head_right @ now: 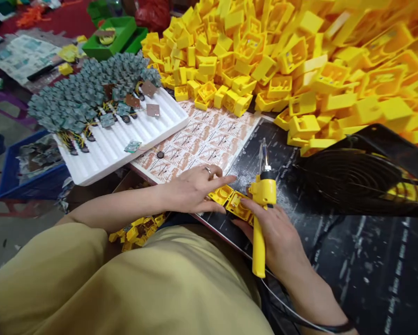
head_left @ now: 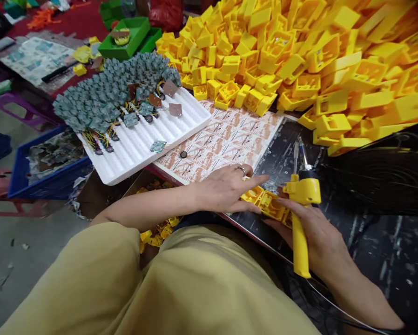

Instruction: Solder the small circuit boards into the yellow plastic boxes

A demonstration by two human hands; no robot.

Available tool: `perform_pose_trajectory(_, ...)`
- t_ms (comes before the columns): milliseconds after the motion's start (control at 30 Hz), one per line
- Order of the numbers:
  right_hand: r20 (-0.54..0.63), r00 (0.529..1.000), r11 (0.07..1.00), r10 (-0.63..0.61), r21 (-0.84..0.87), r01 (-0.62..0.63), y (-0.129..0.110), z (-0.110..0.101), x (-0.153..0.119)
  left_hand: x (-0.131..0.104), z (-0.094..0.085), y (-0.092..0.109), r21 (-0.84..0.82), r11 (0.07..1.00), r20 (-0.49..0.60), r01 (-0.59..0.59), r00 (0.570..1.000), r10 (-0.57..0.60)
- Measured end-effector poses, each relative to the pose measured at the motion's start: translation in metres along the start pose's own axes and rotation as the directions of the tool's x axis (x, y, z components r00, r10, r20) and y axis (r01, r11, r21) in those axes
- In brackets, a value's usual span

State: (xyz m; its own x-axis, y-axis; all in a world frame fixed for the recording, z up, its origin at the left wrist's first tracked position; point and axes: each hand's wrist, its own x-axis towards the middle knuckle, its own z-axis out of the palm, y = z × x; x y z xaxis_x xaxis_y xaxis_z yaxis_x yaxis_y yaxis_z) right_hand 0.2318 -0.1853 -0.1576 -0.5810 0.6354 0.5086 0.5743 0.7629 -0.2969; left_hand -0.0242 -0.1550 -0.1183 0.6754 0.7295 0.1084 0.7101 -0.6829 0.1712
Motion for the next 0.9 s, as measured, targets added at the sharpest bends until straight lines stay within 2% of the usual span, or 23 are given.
perform_pose_trajectory(100,-0.065,0.996,0.997,0.053,-0.048,-0.057,-0.005,-0.009,-0.005,-0.03,-0.035,-0.019,0.177,0.974,-0.079,0.142,0.988,-0.129)
perform_pose_trajectory(200,-0.049,0.982,0.981,0.181,-0.061,-0.184,-0.012,-0.018,-0.008,-0.073,-0.067,-0.053,0.33,0.868,-0.113,0.372,0.928,-0.354)
perform_pose_trajectory(267,-0.04,0.979,0.978,0.2,-0.057,-0.202,-0.016,-0.02,-0.007,-0.096,-0.075,-0.077,0.304,0.845,-0.108,0.441,0.897,-0.429)
perform_pose_trajectory(367,-0.068,0.993,0.994,0.099,-0.031,-0.101,-0.017,-0.018,-0.004,-0.108,-0.07,-0.102,0.195,0.873,-0.118,0.447,0.894,-0.432)
perform_pose_trajectory(500,-0.05,0.994,0.995,0.093,-0.032,-0.094,-0.019,-0.014,0.004,-0.093,-0.065,-0.108,0.044,0.927,-0.114,0.372,0.924,-0.365)
perform_pose_trajectory(600,-0.072,0.991,0.991,0.113,-0.059,-0.117,-0.025,-0.008,0.015,-0.069,-0.065,-0.096,-0.124,0.919,-0.092,0.375,0.917,-0.387)
perform_pose_trajectory(667,-0.06,0.993,0.993,0.102,-0.05,-0.105,-0.029,0.002,0.026,-0.049,-0.062,-0.085,-0.228,0.899,-0.025,0.373,0.921,-0.389)
perform_pose_trajectory(733,-0.026,0.996,0.996,0.084,-0.041,-0.085,-0.031,0.012,0.036,-0.03,-0.061,-0.076,-0.217,0.915,0.036,0.34,0.939,-0.341)
perform_pose_trajectory(800,0.006,0.997,0.996,0.078,-0.049,-0.078,-0.031,0.021,0.042,-0.017,-0.067,-0.074,-0.134,0.94,0.023,0.315,0.949,-0.315)
perform_pose_trajectory(900,0.005,0.999,0.997,0.054,-0.047,-0.054,-0.031,0.026,0.044,-0.02,-0.096,-0.088,-0.102,0.937,-0.061,0.335,0.938,-0.342)
